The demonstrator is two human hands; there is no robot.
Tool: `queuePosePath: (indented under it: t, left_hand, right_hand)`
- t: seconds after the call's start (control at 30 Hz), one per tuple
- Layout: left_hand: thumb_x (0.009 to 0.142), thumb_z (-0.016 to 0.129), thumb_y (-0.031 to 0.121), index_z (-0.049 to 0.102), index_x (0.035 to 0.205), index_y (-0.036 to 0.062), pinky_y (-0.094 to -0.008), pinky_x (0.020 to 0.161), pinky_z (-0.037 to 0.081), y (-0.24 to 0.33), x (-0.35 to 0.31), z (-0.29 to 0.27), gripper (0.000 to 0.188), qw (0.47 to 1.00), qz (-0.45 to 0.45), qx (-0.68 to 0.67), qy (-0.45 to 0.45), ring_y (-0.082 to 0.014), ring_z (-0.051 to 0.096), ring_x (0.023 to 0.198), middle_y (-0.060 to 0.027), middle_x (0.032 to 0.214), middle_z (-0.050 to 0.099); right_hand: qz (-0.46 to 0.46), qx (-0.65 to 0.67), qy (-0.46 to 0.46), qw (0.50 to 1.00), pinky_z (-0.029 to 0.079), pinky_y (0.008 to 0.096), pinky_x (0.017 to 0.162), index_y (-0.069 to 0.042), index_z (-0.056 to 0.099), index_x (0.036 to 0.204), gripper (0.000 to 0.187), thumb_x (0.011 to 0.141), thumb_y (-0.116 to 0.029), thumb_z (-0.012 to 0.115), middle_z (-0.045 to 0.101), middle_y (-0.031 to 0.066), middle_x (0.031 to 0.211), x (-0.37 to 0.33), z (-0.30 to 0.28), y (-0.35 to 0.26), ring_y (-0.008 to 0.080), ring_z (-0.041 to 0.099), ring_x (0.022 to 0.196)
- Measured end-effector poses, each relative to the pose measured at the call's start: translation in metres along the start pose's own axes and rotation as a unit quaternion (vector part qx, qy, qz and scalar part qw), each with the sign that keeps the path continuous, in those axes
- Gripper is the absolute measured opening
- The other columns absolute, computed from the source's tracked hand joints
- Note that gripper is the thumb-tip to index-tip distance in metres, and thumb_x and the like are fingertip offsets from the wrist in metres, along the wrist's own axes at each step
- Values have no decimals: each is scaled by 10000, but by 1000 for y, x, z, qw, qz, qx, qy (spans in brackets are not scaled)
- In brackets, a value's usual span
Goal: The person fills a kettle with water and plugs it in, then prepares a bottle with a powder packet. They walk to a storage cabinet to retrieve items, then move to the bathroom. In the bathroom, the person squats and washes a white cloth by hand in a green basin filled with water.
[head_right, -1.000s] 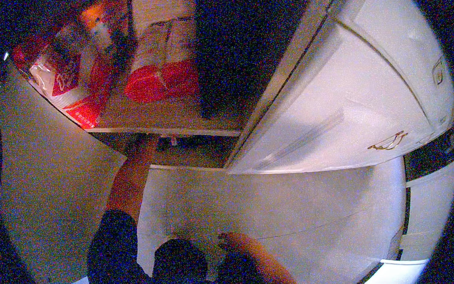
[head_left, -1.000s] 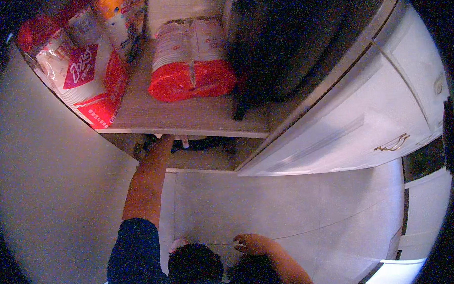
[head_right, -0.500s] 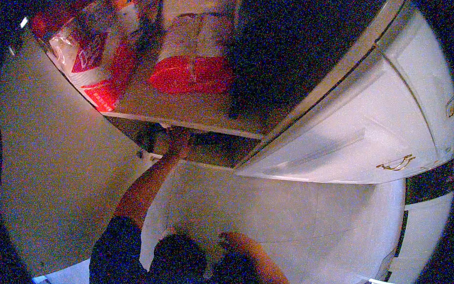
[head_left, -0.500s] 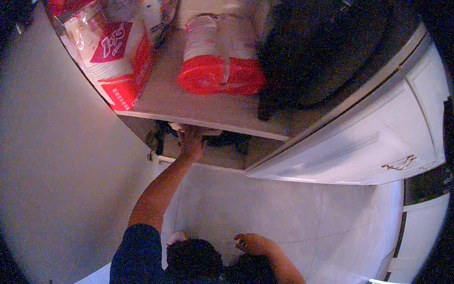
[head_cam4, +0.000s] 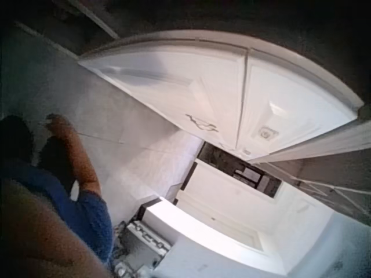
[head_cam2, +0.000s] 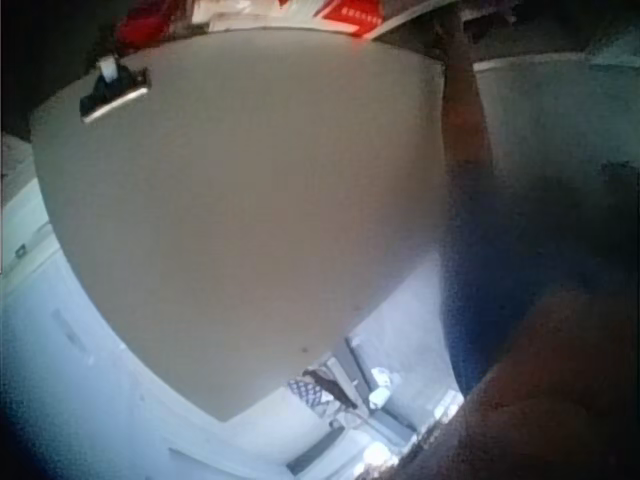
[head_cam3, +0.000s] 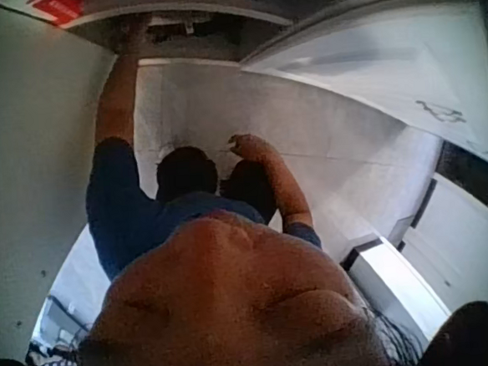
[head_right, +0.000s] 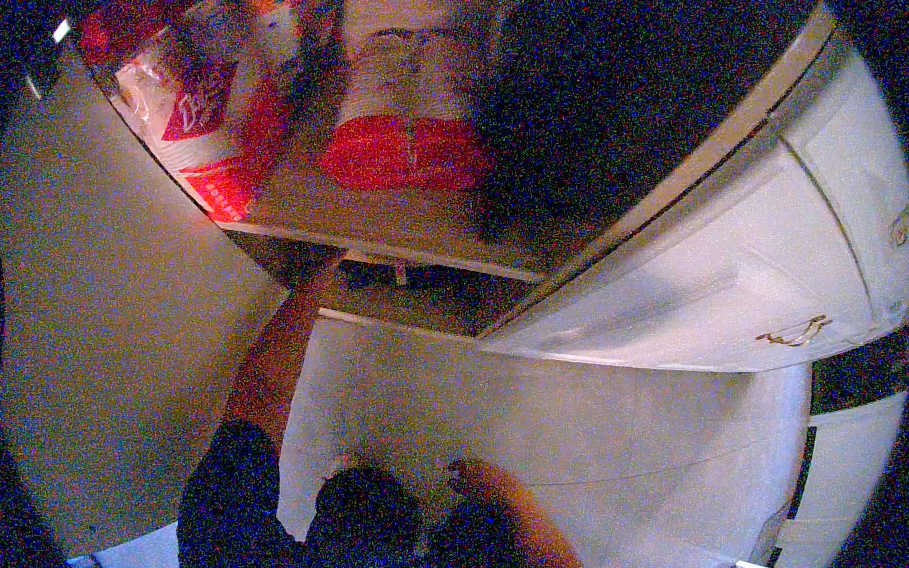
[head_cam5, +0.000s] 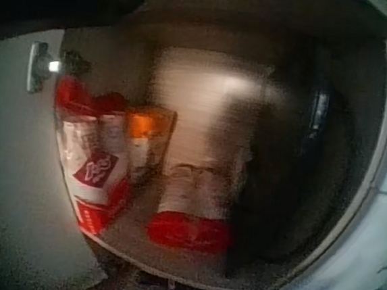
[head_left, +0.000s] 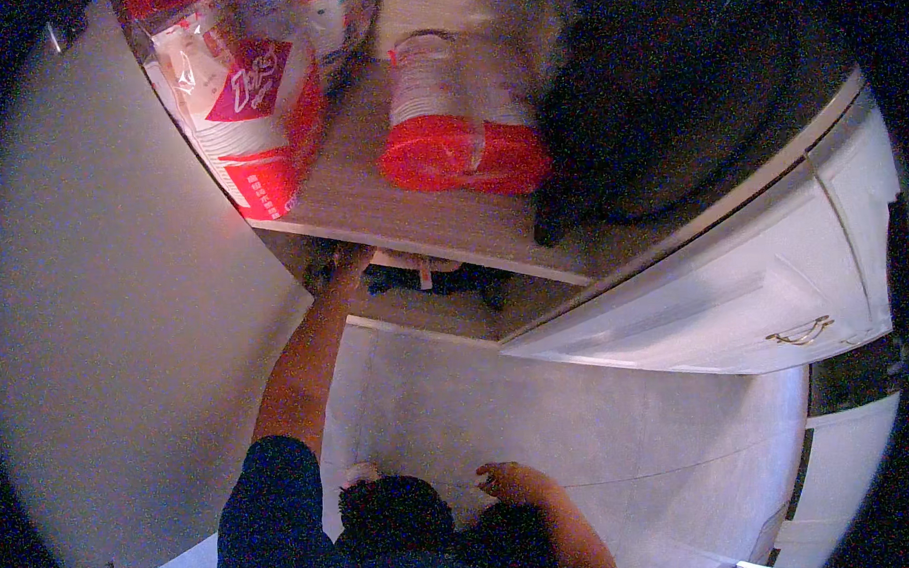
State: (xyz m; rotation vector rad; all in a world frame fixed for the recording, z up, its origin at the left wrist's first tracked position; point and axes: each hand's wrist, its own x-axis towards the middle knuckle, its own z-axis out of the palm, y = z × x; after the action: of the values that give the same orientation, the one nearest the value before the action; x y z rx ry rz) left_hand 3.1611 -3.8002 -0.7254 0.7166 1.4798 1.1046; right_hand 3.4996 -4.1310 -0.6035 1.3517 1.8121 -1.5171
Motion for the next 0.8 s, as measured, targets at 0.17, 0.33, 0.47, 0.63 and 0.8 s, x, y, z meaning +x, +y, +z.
queuePosePath:
  t: [0.17,0.33,0.47,0.63,0.8]
  left_hand:
    - [740,625,273,514,929,82,-339,534,440,5,-15,-6,291,942,-44,-302,-138,-233,509,660,-58,773,531]
    - [739,632,261,516,876,87,-316,441,465,23,-29,7,250,825,-198,-525,-67,-209,516,540,-39,677,536]
    - [746,614,203,520,868,86,-326,453,481,16,-50,2,194,824,-168,-538,-61,-196,496,544,-58,729,529]
    - [761,552,88,527,916,65,-290,447,480,-42,-50,-18,159,816,-171,-539,-123,-164,504,564,-74,797,541]
    - [753,528,28,528,952,54,-264,464,476,-42,-146,-10,200,869,-135,-463,-111,-140,519,578,-63,840,563]
  right_hand:
    - [-41,0,27,999,435,396,814,-77,484,1132,379,850,-332,477,607,157,958,0,0,2,323,565,908]
    - [-28,-10,29,999,445,403,788,-77,494,1116,363,846,-319,490,617,152,921,6,6,10,315,575,881]
    - [-29,23,32,999,449,398,776,-73,494,1113,365,844,-319,493,616,148,926,0,4,4,308,579,871]
    - [-46,22,35,998,452,390,771,-69,494,1110,357,841,-305,500,615,144,931,-4,-1,-9,306,579,867]
    - [-52,6,79,995,460,368,771,-60,476,1130,370,832,-275,526,617,141,916,6,4,9,280,586,857]
